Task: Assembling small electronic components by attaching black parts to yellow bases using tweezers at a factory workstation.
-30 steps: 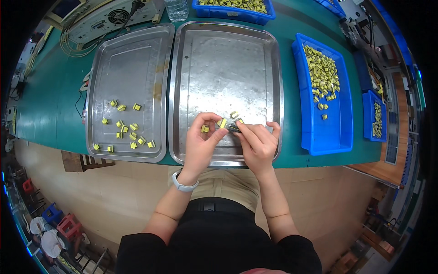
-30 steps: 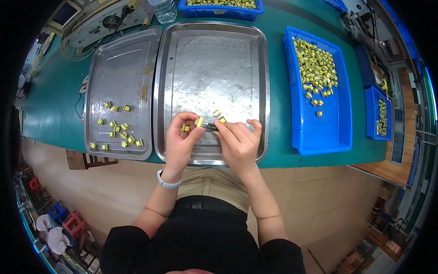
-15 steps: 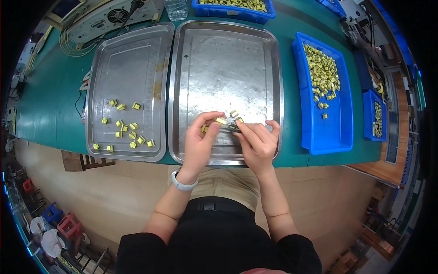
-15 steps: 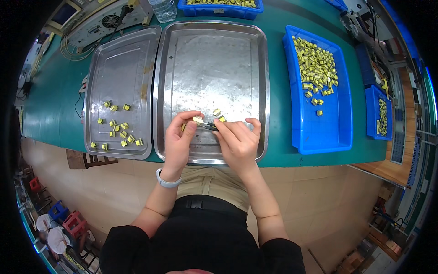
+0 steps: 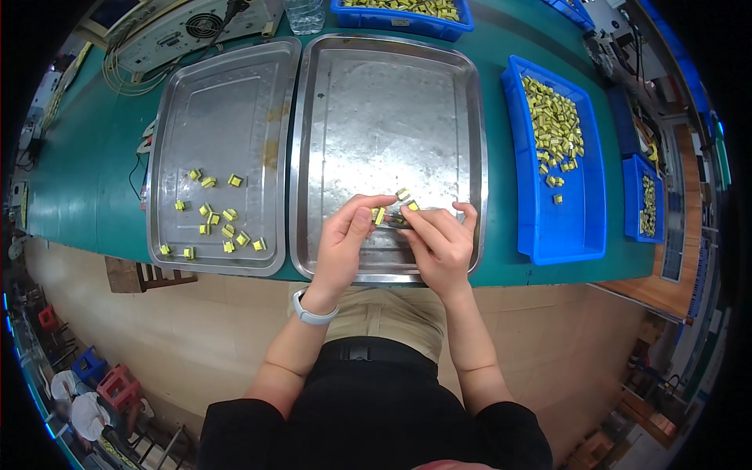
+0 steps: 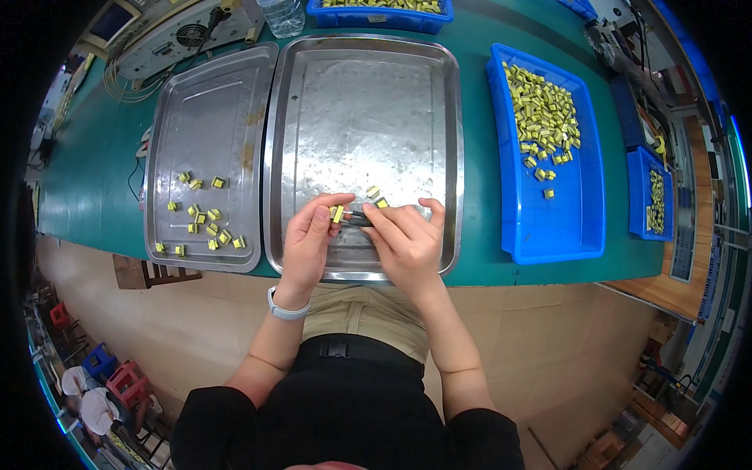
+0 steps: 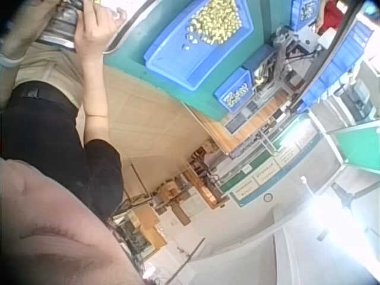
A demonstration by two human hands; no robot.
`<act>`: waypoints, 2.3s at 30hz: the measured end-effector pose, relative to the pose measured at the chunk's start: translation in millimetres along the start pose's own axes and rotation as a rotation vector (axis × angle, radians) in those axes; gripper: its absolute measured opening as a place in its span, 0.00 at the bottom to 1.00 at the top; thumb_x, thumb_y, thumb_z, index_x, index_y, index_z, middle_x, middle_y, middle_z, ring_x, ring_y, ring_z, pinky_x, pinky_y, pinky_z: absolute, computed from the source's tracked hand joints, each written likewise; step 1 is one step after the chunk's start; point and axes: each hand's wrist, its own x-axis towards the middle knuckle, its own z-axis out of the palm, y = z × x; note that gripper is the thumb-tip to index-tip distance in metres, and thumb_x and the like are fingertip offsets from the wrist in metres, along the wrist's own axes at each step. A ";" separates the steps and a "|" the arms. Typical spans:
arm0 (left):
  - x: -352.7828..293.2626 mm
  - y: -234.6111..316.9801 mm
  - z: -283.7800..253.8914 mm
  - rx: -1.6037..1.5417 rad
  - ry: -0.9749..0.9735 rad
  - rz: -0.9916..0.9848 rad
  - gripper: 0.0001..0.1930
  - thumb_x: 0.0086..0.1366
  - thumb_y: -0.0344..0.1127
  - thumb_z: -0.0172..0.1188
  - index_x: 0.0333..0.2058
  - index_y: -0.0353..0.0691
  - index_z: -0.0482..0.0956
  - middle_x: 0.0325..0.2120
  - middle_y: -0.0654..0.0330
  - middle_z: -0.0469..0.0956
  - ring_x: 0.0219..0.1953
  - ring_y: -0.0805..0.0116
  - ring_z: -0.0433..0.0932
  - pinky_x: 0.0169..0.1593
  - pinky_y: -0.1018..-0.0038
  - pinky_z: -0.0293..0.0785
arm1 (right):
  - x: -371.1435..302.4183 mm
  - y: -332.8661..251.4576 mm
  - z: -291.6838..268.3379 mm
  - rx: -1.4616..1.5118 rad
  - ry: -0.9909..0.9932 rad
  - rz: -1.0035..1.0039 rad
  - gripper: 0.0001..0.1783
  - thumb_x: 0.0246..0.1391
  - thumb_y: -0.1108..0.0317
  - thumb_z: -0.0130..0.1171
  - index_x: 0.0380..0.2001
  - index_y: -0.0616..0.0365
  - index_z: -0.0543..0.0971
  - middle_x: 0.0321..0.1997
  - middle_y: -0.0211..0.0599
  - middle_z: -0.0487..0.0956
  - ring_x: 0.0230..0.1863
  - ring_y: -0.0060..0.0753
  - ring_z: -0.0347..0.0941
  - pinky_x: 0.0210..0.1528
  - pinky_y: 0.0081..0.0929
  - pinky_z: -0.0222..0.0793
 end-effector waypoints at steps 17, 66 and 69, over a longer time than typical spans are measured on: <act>-1.8 4.2 32.9 0.812 0.198 0.146 0.08 0.64 0.32 0.65 0.41 0.39 0.79 0.30 0.62 0.75 0.29 0.71 0.71 0.31 0.73 0.67 | -3.4 3.5 -3.6 0.052 0.159 0.207 0.16 0.50 0.73 0.70 0.45 0.59 0.85 0.33 0.35 0.85 0.32 0.30 0.78 0.55 0.33 0.61; 1.9 -1.0 -0.5 -0.107 0.012 0.028 0.18 0.66 0.27 0.65 0.53 0.34 0.76 0.52 0.58 0.77 0.54 0.70 0.74 0.60 0.74 0.67 | -1.1 1.7 -0.2 0.015 0.002 0.066 0.18 0.44 0.73 0.72 0.42 0.54 0.86 0.30 0.29 0.84 0.30 0.27 0.77 0.52 0.36 0.60; 2.1 -0.8 1.0 -0.080 0.027 0.038 0.18 0.67 0.28 0.64 0.55 0.35 0.75 0.50 0.59 0.76 0.53 0.71 0.73 0.58 0.75 0.67 | -0.8 1.8 -0.6 0.008 0.004 0.061 0.18 0.44 0.73 0.72 0.42 0.54 0.86 0.30 0.29 0.84 0.31 0.27 0.78 0.52 0.36 0.60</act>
